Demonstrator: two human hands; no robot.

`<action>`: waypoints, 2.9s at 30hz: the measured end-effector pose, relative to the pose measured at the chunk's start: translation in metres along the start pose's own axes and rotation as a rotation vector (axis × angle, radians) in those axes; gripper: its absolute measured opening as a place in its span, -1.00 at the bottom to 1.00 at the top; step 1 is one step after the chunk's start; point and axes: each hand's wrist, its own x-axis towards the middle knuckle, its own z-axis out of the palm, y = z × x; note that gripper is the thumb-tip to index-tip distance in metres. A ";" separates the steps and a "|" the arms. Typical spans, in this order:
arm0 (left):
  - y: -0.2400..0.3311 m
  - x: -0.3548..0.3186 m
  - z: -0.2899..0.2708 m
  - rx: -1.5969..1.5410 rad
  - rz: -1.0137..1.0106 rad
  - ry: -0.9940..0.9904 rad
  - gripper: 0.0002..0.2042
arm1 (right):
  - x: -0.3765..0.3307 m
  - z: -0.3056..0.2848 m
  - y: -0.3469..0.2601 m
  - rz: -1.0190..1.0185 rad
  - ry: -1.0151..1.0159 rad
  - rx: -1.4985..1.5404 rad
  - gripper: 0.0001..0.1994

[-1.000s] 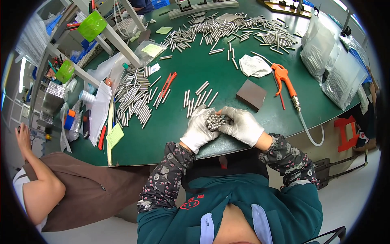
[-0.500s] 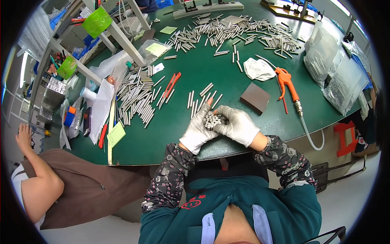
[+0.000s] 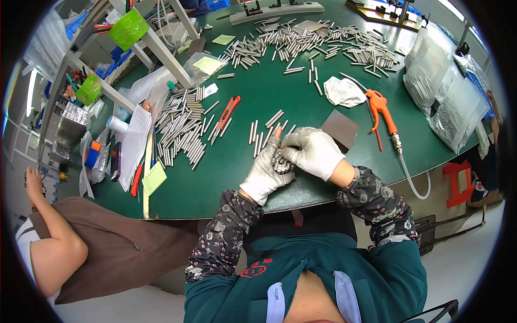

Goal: Sanding the ends of small cylindrical metal tubes against a sanding block in a bundle.

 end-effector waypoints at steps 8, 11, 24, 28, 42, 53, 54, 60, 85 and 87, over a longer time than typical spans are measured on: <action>0.002 0.002 0.003 -0.123 0.023 -0.022 0.02 | 0.009 0.005 -0.005 0.035 -0.058 0.003 -0.86; 0.009 0.001 0.007 -0.242 -0.001 -0.015 0.02 | 0.008 0.002 -0.004 -0.011 0.097 -0.012 -0.90; 0.005 -0.003 0.001 -0.038 -0.171 0.039 -0.54 | -0.033 0.003 0.000 0.366 0.122 0.376 -0.92; 0.001 -0.002 0.003 0.008 -0.118 0.078 -0.52 | -0.032 0.008 0.000 0.378 0.148 0.374 -0.90; 0.008 -0.002 0.006 -0.036 -0.116 0.089 -0.59 | -0.034 0.009 -0.002 0.666 -0.017 0.880 -0.84; 0.010 0.000 0.006 0.036 -0.112 0.112 -0.61 | -0.038 0.014 0.004 0.480 0.029 0.623 -0.85; 0.011 0.000 0.006 0.037 -0.111 0.110 -0.61 | -0.038 0.013 0.003 0.487 0.028 0.605 -0.85; 0.011 -0.001 0.007 -0.015 -0.132 0.108 -0.61 | -0.037 0.015 0.007 0.417 0.073 0.537 -0.87; 0.014 0.000 0.012 0.028 -0.122 0.150 -0.60 | -0.038 -0.001 0.008 0.271 0.049 0.347 -0.83; 0.018 -0.002 0.009 0.043 -0.148 0.154 -0.60 | -0.032 -0.024 0.001 0.267 0.056 0.112 -0.77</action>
